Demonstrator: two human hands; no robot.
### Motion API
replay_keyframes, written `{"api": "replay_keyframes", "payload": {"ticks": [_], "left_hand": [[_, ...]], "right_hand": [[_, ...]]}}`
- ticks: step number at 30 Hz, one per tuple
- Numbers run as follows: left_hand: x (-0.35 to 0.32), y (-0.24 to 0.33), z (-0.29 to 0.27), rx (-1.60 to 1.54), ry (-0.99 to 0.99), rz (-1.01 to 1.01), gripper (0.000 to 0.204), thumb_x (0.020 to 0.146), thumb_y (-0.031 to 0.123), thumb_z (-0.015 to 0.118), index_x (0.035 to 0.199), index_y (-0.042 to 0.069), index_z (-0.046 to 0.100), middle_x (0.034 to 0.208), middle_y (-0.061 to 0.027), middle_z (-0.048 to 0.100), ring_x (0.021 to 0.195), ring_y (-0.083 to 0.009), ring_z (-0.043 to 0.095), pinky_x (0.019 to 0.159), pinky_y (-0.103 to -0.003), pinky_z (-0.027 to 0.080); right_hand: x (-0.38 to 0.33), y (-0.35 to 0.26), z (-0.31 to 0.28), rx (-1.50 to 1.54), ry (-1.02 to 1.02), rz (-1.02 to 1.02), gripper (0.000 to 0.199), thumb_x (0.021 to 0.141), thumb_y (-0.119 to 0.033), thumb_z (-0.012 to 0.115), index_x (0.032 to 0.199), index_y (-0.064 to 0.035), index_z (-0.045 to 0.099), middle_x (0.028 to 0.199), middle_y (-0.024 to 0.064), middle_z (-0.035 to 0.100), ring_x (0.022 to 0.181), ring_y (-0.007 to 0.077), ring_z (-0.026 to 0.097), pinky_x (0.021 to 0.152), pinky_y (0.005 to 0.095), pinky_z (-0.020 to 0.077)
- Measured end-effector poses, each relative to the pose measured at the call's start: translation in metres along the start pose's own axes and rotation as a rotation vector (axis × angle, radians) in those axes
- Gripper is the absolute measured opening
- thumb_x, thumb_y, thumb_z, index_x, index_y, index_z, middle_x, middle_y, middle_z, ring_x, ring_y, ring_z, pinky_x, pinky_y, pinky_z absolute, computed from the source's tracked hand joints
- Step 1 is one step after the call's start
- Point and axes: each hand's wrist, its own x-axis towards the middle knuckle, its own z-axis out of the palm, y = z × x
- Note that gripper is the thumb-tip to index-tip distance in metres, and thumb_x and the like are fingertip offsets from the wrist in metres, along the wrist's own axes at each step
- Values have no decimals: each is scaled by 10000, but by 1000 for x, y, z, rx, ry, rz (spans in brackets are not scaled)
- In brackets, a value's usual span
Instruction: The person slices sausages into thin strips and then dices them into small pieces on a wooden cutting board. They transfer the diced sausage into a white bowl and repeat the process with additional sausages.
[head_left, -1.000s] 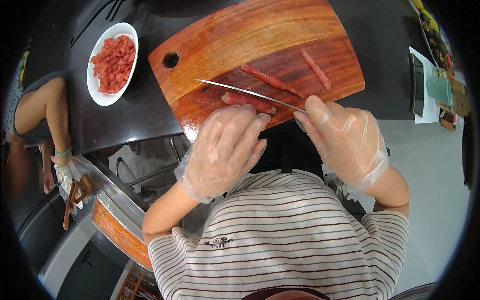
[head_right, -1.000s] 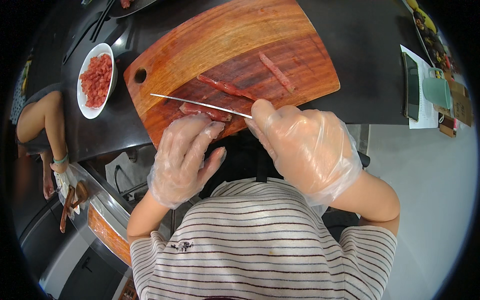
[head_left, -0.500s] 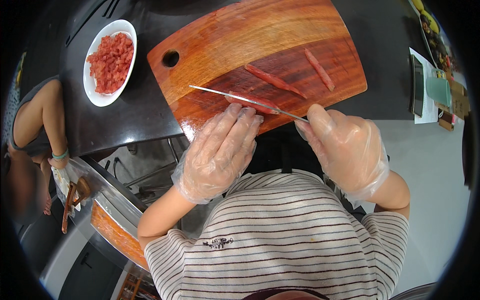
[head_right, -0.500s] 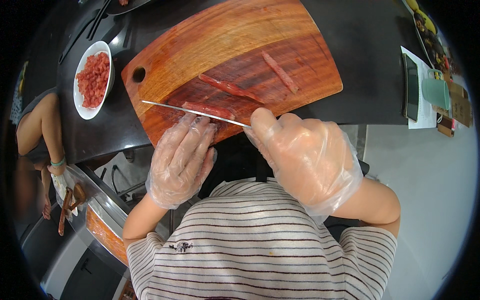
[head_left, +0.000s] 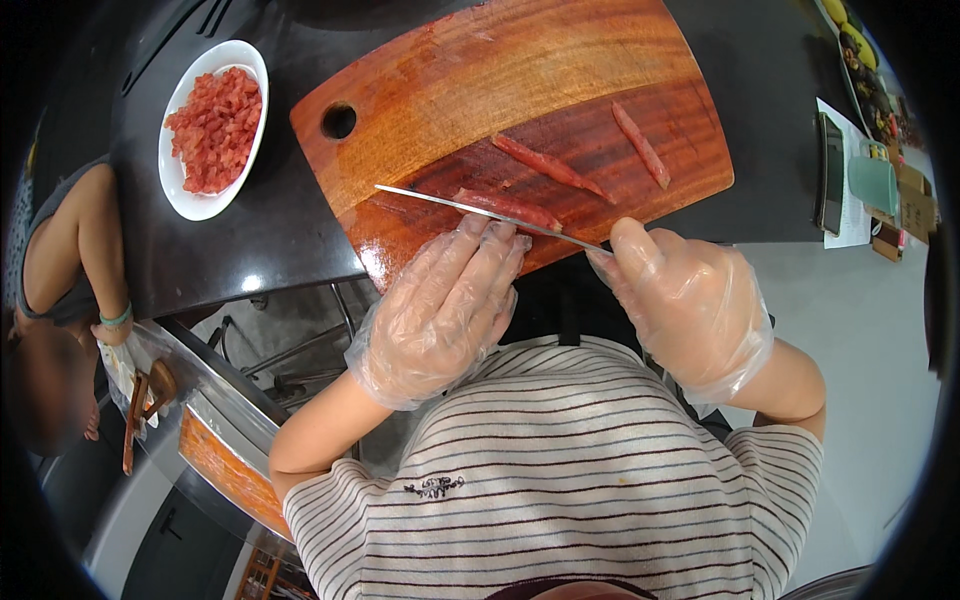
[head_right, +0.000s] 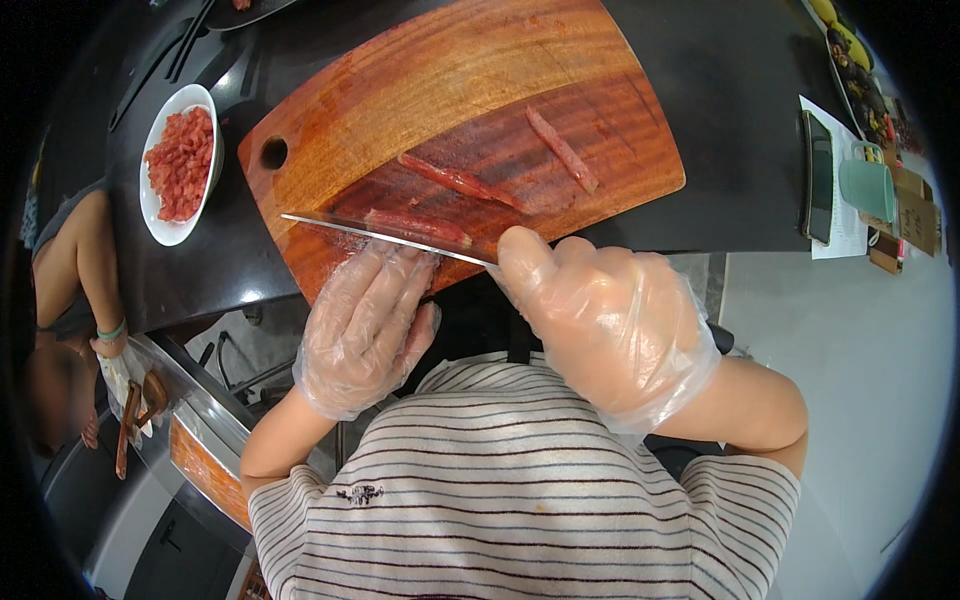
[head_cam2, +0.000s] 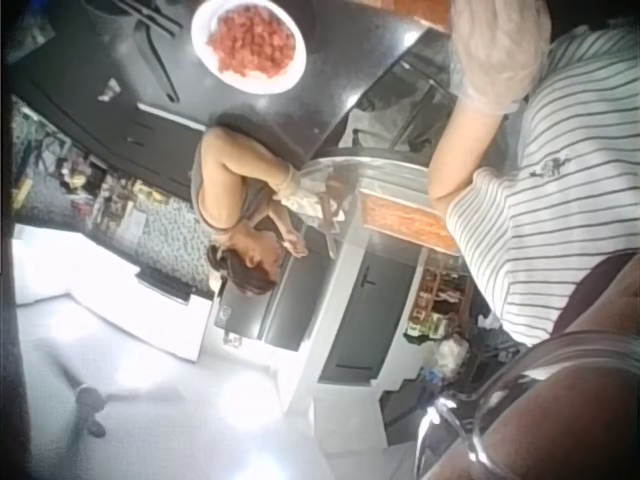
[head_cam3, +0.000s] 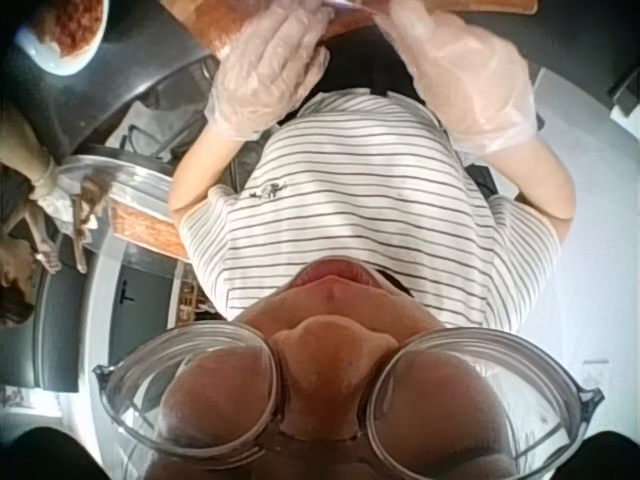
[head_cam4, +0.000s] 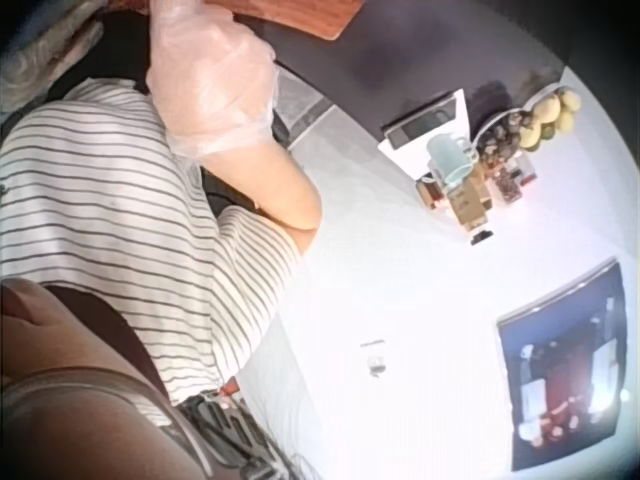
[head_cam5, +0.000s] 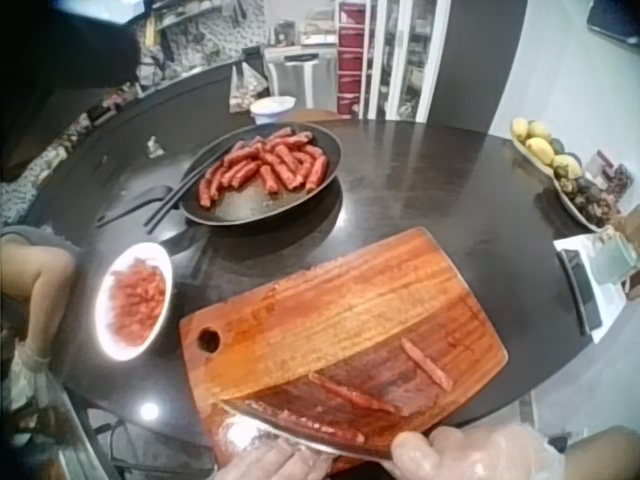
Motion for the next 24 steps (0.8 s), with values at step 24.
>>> {"api": "replay_keyframes", "payload": {"ticks": [24], "left_hand": [[-3,-5,-5,-28,-36,29,523,824,83,790,1321,-36,681,1406,-156,637,1325,-333,598,1076,-431,523]], "right_hand": [[31,11,3,84,60,6,251,1019,-266,649,903,-58,569,582,148,609,565,371,665,506,471,535]]}}
